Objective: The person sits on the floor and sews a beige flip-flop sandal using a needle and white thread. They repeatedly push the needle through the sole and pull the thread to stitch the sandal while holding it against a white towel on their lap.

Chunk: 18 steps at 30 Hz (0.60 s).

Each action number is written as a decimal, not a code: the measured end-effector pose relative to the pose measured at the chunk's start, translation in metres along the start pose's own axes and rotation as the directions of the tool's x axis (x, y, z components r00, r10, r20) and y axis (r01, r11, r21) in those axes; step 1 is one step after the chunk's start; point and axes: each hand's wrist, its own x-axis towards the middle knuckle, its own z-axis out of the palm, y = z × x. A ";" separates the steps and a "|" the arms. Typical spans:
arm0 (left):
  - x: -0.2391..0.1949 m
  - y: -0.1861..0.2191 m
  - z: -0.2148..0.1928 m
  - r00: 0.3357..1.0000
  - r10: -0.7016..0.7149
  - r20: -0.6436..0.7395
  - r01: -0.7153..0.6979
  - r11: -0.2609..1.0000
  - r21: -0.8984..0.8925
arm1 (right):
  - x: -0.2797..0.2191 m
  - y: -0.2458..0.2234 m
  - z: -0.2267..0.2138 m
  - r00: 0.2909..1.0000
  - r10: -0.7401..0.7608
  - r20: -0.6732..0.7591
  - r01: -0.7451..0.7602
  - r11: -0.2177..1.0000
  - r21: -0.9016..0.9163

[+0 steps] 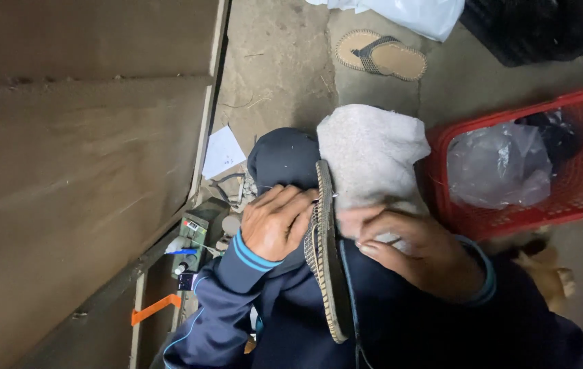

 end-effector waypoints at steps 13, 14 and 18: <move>0.008 -0.009 0.009 0.993 0.054 -0.101 -0.055 0.999 -0.002 | 0.032 0.020 0.030 0.968 -0.023 -0.251 -0.033 0.976 -0.217; 0.009 -0.010 0.010 0.990 0.068 -0.124 -0.064 0.997 0.039 | 0.030 0.028 0.031 0.979 -0.041 -0.201 -0.019 0.958 -0.287; 0.011 -0.012 0.014 0.986 0.078 -0.146 -0.072 0.996 0.048 | 0.026 0.032 0.016 0.993 -0.029 -0.118 -0.008 0.954 -0.299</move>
